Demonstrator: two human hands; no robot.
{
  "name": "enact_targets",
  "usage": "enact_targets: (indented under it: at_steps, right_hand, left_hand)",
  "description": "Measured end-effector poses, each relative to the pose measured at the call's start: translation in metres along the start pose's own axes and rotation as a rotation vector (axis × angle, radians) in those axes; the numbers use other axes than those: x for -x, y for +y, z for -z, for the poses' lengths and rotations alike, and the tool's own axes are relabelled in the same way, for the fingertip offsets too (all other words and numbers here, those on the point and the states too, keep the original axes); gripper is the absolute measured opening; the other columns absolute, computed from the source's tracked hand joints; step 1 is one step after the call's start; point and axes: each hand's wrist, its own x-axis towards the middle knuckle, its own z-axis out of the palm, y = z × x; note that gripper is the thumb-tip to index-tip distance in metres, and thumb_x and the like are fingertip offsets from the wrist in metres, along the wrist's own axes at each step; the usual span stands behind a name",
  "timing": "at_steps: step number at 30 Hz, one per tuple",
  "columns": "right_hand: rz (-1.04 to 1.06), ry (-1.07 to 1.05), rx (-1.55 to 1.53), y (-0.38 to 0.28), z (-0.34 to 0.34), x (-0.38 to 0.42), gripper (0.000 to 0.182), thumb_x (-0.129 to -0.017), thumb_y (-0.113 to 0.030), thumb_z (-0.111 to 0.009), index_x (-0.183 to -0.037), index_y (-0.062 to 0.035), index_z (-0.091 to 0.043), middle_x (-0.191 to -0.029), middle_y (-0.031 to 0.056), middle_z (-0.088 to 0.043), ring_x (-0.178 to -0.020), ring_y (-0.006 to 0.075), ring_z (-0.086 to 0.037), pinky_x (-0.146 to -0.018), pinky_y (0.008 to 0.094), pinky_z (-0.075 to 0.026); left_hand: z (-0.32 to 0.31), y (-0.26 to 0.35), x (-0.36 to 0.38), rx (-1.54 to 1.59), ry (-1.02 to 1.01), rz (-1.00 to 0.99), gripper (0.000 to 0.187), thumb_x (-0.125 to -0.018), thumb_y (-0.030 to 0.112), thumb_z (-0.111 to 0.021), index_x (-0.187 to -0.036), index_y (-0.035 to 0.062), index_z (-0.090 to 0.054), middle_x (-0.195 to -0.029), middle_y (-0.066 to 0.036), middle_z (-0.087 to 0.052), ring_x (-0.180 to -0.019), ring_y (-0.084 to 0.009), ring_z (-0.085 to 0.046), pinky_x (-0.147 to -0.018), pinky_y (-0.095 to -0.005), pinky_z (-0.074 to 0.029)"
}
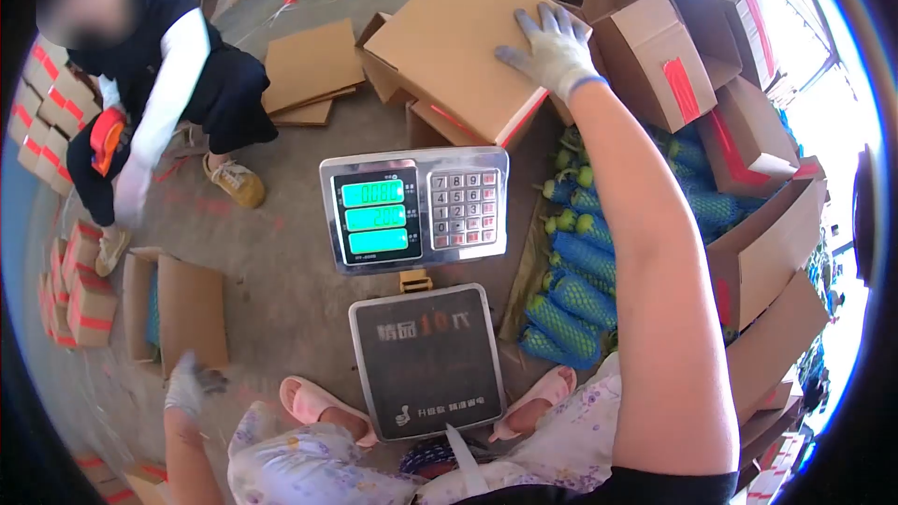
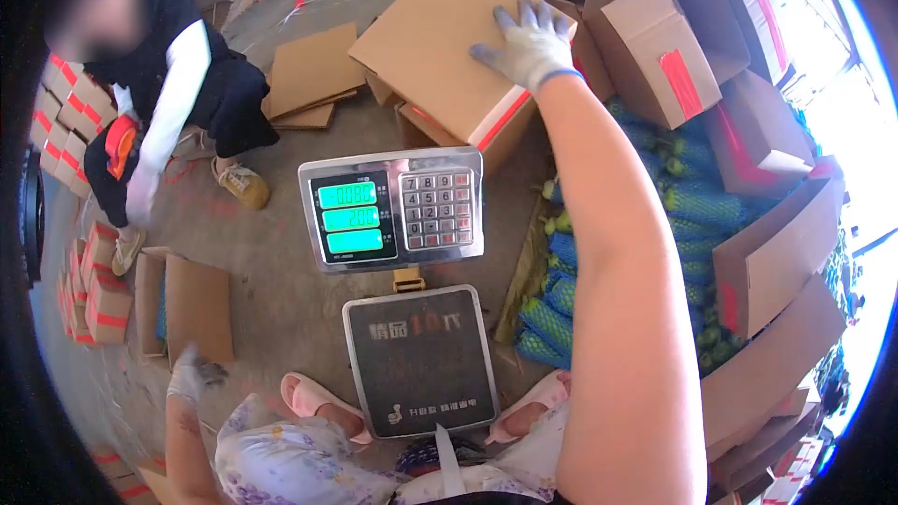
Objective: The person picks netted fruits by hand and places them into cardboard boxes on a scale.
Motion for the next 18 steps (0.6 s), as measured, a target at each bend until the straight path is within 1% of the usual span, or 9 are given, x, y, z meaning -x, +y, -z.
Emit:
enact_targets:
  at_steps: [2,4,6,8,12,14,16,17,18]
  right_hand:
    - [-0.022,0.053,0.001,0.019,-0.012,0.043,0.072,-0.091,-0.053,-0.056,-0.147,-0.0118,-0.039,-0.150,0.0251,-0.035,-0.141,0.0412,-0.030,-0.112,0.0548,-0.028]
    - [-0.037,0.105,-0.196,0.048,-0.029,0.089,0.066,-0.094,-0.045,-0.054,-0.147,-0.0092,-0.038,-0.146,0.0272,-0.039,-0.137,0.0421,-0.036,-0.111,0.0527,-0.032]
    - [-0.125,0.073,-0.264,0.074,-0.059,0.133,0.066,-0.093,-0.038,-0.058,-0.147,-0.0065,-0.037,-0.143,0.0294,-0.041,-0.131,0.0443,-0.042,-0.109,0.0490,-0.036]
    - [-0.181,0.036,-0.626,0.080,-0.066,0.161,0.069,-0.091,-0.028,-0.062,-0.148,-0.0015,-0.032,-0.146,0.0337,-0.036,-0.130,0.0492,-0.042,-0.111,0.0440,-0.037]
    - [-0.247,0.015,-0.739,0.065,-0.069,0.191,0.074,-0.090,-0.028,-0.064,-0.149,-0.0008,-0.030,-0.148,0.0333,-0.033,-0.133,0.0480,-0.041,-0.112,0.0426,-0.037]
    - [-0.214,-0.098,-0.685,0.066,-0.058,0.208,0.079,-0.088,-0.031,-0.067,-0.150,-0.0019,-0.027,-0.148,0.0323,-0.033,-0.132,0.0470,-0.041,-0.111,0.0422,-0.038]
    - [-0.068,-0.217,-0.663,0.081,-0.032,0.228,0.082,-0.087,-0.034,-0.068,-0.151,-0.0026,-0.026,-0.149,0.0317,-0.033,-0.133,0.0467,-0.041,-0.111,0.0422,-0.037]
    - [-0.072,-0.209,-0.688,0.088,-0.020,0.240,0.084,-0.087,-0.035,-0.069,-0.151,-0.0030,-0.026,-0.149,0.0311,-0.032,-0.133,0.0464,-0.041,-0.111,0.0423,-0.037]
    - [-0.071,-0.199,-0.712,0.097,-0.011,0.251,0.085,-0.086,-0.035,-0.070,-0.151,-0.0034,-0.026,-0.149,0.0306,-0.032,-0.133,0.0460,-0.041,-0.111,0.0423,-0.037]
  left_hand:
    - [-0.053,0.028,0.018,-0.709,-0.263,-0.263,0.043,-0.097,0.033,-0.053,-0.116,-0.0043,-0.062,-0.104,-0.015,-0.067,-0.076,-0.0237,-0.066,-0.071,-0.0390,-0.054]
    - [-0.145,0.088,0.094,-0.926,-0.277,-0.864,0.036,-0.096,0.023,-0.055,-0.119,-0.0047,-0.062,-0.112,-0.016,-0.067,-0.087,-0.0230,-0.067,-0.080,-0.0369,-0.054]
    - [-0.229,0.134,0.135,-0.579,-0.400,-1.330,0.048,-0.091,0.008,-0.060,-0.137,-0.0010,-0.050,-0.137,-0.017,-0.055,-0.128,-0.0222,-0.051,-0.107,-0.0338,-0.039]
    - [-0.320,0.191,0.184,-0.693,-0.178,-1.930,0.066,-0.084,0.013,-0.072,-0.142,-0.0009,-0.044,-0.144,-0.020,-0.048,-0.135,-0.0314,-0.044,-0.112,-0.0390,-0.034]
    - [-0.490,0.240,0.225,-1.054,-0.066,-1.843,0.086,-0.088,0.066,-0.057,-0.143,0.0008,-0.044,-0.143,-0.021,-0.050,-0.133,-0.0335,-0.047,-0.112,-0.0392,-0.034]
    - [-0.542,0.237,0.243,-1.036,-0.530,-1.323,0.064,-0.090,0.059,-0.060,-0.112,-0.0004,-0.069,-0.107,-0.015,-0.070,-0.103,-0.0272,-0.062,-0.092,-0.0376,-0.045]
    - [-0.568,0.229,0.267,-1.321,-0.740,-1.506,0.055,-0.090,0.052,-0.062,-0.105,-0.0001,-0.071,-0.101,-0.016,-0.070,-0.098,-0.0276,-0.065,-0.091,-0.0356,-0.047]
    - [-0.569,0.215,0.278,-1.532,-0.711,-1.919,0.051,-0.090,0.048,-0.061,-0.106,0.0006,-0.070,-0.104,-0.018,-0.070,-0.096,-0.0303,-0.066,-0.091,-0.0338,-0.048]
    - [-0.570,0.184,0.290,-1.630,-0.502,-1.828,0.052,-0.093,0.048,-0.054,-0.113,0.0026,-0.068,-0.110,-0.019,-0.069,-0.103,-0.0340,-0.065,-0.100,-0.0434,-0.045]
